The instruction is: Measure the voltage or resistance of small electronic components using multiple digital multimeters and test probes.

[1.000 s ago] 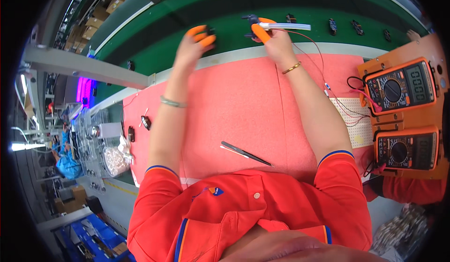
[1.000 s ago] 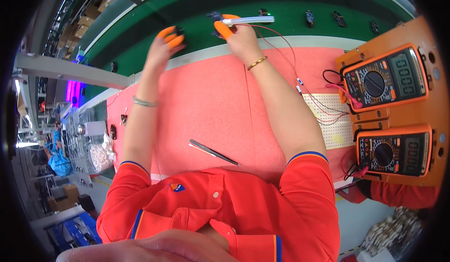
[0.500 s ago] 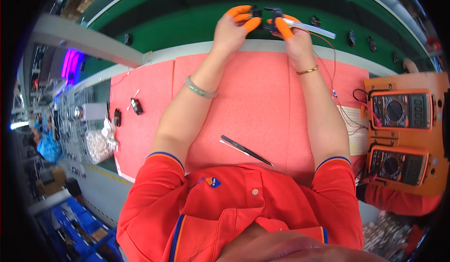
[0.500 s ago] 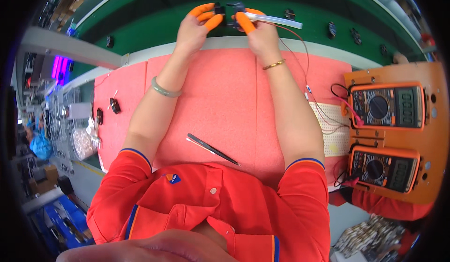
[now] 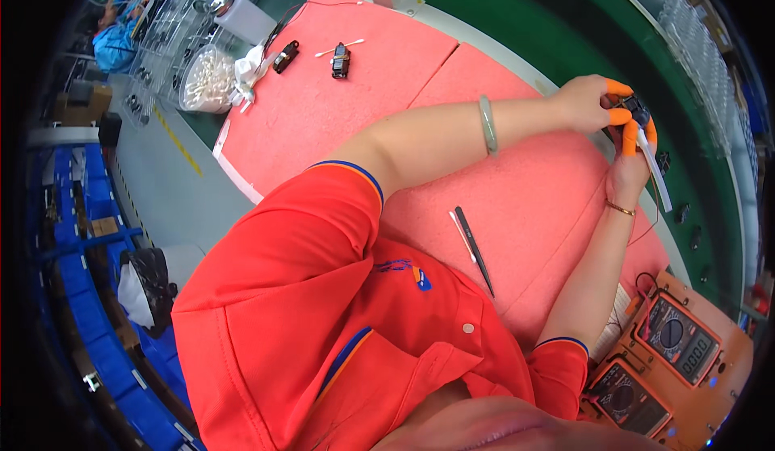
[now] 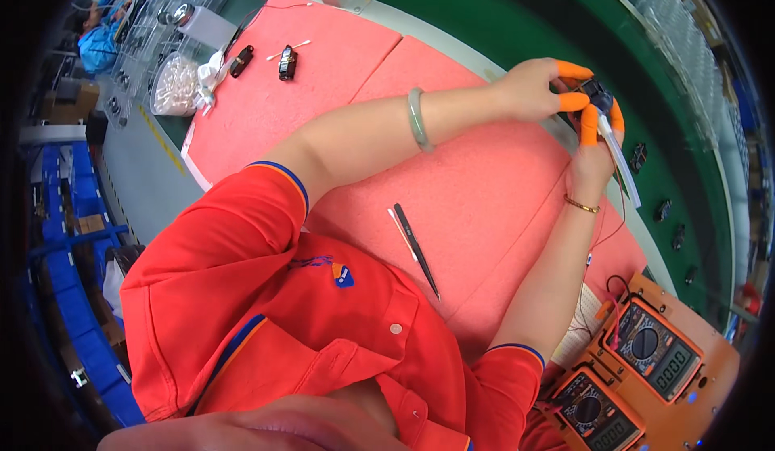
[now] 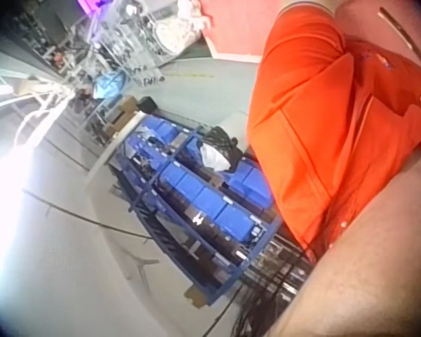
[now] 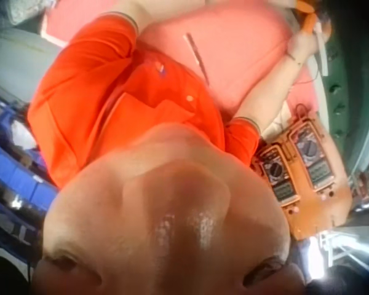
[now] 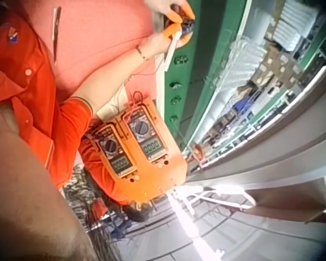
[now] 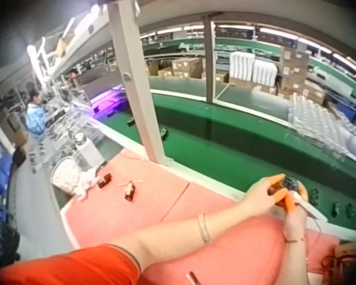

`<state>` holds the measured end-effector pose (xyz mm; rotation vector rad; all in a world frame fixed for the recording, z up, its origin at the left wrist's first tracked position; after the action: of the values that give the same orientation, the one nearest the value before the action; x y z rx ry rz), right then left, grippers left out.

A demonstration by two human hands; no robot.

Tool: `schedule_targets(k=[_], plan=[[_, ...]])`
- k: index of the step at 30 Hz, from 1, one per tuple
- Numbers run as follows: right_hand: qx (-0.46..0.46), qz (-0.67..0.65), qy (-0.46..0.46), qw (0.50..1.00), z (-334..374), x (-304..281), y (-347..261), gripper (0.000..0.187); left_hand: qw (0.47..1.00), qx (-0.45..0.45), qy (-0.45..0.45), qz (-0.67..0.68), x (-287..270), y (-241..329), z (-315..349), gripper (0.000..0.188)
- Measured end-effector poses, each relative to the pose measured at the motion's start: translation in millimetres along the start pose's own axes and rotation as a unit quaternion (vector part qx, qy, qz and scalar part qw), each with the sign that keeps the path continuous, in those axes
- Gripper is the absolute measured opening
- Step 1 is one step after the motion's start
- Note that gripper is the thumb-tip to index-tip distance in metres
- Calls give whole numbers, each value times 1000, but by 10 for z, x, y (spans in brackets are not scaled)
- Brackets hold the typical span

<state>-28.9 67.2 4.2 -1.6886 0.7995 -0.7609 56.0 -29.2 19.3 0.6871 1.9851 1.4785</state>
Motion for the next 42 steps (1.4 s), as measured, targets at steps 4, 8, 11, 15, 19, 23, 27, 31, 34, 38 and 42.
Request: schedule_targets(k=[4,8,11,15,19,23,27,31,34,38,42], plan=[[43,-49,-31,997,68,98,-37,31,1000,25,11,9,-10,2,35,40],[59,-36,-30,997,47,24,25,30,996,64,33,-51,-13,91,32,38],[63,-24,-25,997,22,-2,73,29,990,50,31,-130,-62,151,4,33],[108,-176,-38,978,-7,70,107,29,996,-77,-36,-39,-65,-36,-85,29],[152,-248,-31,956,-97,-119,197,34,973,98,101,-182,-412,55,-305,28],[145,-237,15,960,-71,-172,168,35,856,129,216,-451,-1162,2,-551,31],[107,-252,13,962,-56,-120,69,34,670,12,202,-715,-2014,-231,-898,41],[111,-239,25,964,-80,-105,82,33,650,-123,79,-746,-2604,-633,-1035,26],[118,-241,34,963,-105,-124,61,31,671,-83,97,-730,-2535,-542,-1035,25],[121,-231,10,965,-131,-132,7,30,883,28,118,-454,-1983,-393,-1000,47],[123,-201,39,971,-110,-167,64,18,984,-173,12,25,-810,-408,-583,34]])
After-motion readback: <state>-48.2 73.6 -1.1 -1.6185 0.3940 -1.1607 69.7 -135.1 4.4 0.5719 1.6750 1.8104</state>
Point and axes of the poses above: each hand's wrist, its own z-axis away from the middle knuckle, its own x-axis out of the palm, y = z × x, the point moved 8 cm from there along -z, towards the middle knuckle, and after that the axes turned 9 degrees about y, right-handed, at the moved point
